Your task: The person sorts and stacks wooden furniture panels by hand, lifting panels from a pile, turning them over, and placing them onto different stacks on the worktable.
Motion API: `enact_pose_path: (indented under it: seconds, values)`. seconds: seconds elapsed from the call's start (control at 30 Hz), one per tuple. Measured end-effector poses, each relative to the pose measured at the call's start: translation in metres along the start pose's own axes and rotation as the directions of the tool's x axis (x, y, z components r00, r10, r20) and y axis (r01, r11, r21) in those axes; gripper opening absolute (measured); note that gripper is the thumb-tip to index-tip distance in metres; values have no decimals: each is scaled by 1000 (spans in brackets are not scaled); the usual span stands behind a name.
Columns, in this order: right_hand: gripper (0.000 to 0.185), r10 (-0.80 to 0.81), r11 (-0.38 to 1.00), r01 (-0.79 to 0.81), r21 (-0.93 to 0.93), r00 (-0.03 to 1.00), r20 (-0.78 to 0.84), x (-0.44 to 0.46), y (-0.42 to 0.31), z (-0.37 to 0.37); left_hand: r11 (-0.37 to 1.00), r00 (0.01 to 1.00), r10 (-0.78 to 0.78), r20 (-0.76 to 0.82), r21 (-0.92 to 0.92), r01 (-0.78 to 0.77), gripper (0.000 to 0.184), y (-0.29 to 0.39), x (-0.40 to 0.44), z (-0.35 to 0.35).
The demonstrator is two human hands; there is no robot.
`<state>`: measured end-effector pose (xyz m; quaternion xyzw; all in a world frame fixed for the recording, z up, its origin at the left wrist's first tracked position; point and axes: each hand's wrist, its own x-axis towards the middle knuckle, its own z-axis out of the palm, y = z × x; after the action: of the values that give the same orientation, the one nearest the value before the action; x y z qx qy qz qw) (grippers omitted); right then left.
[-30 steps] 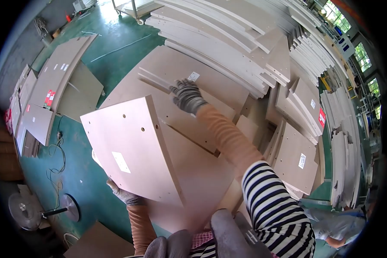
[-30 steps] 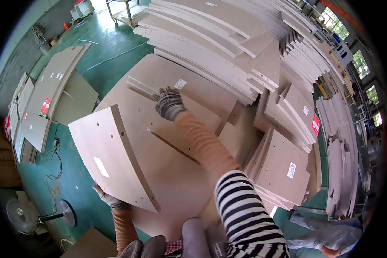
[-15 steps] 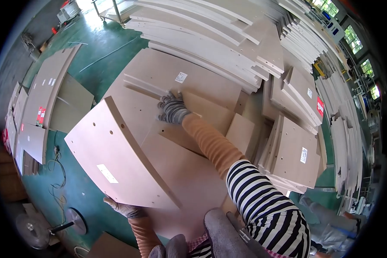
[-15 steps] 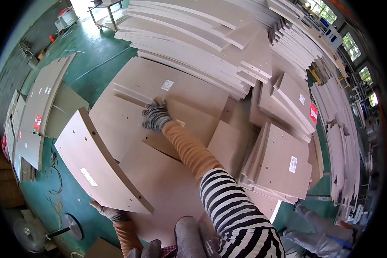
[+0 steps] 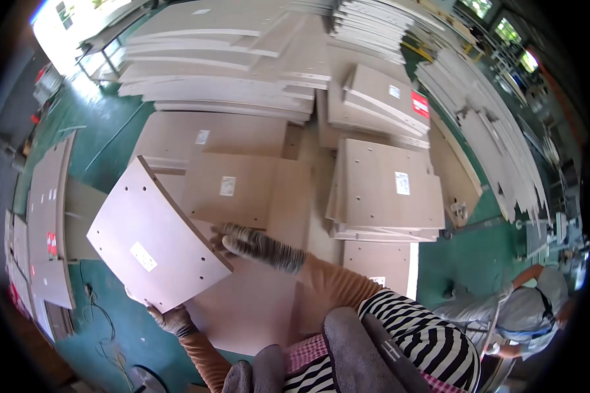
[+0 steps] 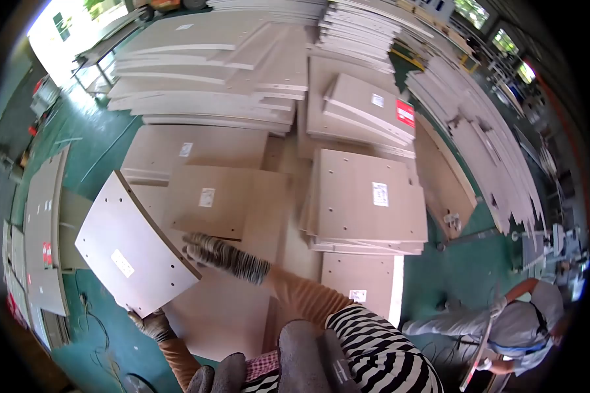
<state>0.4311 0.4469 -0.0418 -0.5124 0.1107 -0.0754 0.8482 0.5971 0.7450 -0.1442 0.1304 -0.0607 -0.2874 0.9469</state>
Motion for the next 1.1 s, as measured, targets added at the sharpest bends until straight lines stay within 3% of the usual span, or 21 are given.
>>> enact_pose_path:
  seconds: [0.03, 0.13, 0.17, 0.2, 0.27, 0.3, 0.33, 0.4, 0.47, 0.53, 0.6, 0.63, 0.67, 0.7, 0.83, 0.87, 0.93, 0.97, 1.0, 1.03, 1.1]
  values:
    - [45, -31, 978, 26, -205, 999, -22, -24, -12, 6, 999, 996, 5, -93, 34, -2, 60, -6, -2, 19]
    - [39, 49, 926, -103, -363, 987, -156, -89, -14, 0, 981, 981, -35, -188, 181, 70, 59, -42, -8, 60]
    - [40, -431, 565, 152, -811, 893, -133, -110, 19, -16, 956, 984, -50, -174, 275, 97, 58, -59, -8, 74]
    - [41, -741, -44, 164, -985, 656, 142, -132, 52, -32, 943, 984, -68, -167, 312, 118, 56, -84, -11, 90]
    - [50, -750, 70, 6, -998, 660, -49, -191, 44, -51, 886, 980, -92, -175, 435, 161, 53, -130, -20, 106]
    - [47, -508, 709, 132, -693, 778, -371, -230, 15, -52, 844, 980, -93, -178, 508, 173, 51, -154, -23, 104]
    - [41, -146, 985, 173, -20, 757, -637, -257, -22, -39, 867, 957, -212, -197, 414, 277, 51, -180, -32, 125]
    - [39, -171, 974, 25, -226, 733, -658, -333, -15, -60, 872, 924, -322, -205, 317, 374, 50, -236, -47, 152]
    - [35, -105, 979, 204, -2, 492, -864, -399, 47, -98, 784, 929, -361, -81, 513, 350, 47, -286, -55, 142]
    - [27, -76, 983, -143, -115, 250, -965, -463, 82, -132, 720, 917, -399, -20, 612, 327, 46, -322, -64, 159]
    - [25, -221, 963, 178, -205, 79, -972, -516, 164, -170, 786, 797, -598, -77, 136, 603, 44, -345, -75, 195]
    - [28, -211, 921, 336, -199, 0, -977, -532, 187, -180, 783, 795, -601, -75, 142, 605, 44, -354, -76, 197]
    - [29, -346, 910, -251, -332, -16, -938, -532, 177, -164, 763, 786, -614, -77, 199, 615, 44, -362, -78, 199]
    - [30, -460, 572, -747, -338, 49, -887, -522, 157, -145, 741, 776, -626, -76, 255, 622, 44, -371, -77, 201]
    - [49, -464, 492, -753, -436, 197, -864, -507, 155, -128, 700, 786, -588, -191, 366, 613, 49, -392, -73, 213]
    - [65, -387, 475, -806, -354, 170, -906, -503, 159, -130, 672, 794, -577, -191, 442, 594, 49, -392, -73, 215]
    - [73, -237, 497, -829, -256, 153, -959, -491, 151, -129, 642, 811, -548, -206, 517, 566, 49, -389, -71, 213]
    - [81, -92, 502, -852, -149, 119, -989, -486, 149, -129, 457, 749, -572, -336, 628, 630, 47, -388, -68, 208]
    - [88, -102, 451, -878, -160, 127, -987, -485, 154, -130, 246, 682, -562, -468, 692, 678, 46, -384, -68, 203]
    - [88, -95, 446, -879, -171, 144, -985, -486, 167, -139, 250, 687, -548, -478, 690, 679, 46, -379, -73, 204]
    - [79, 1, 725, -672, -147, 215, -977, -493, 191, -160, 31, 721, -443, -533, 795, 606, 41, -375, -91, 208]
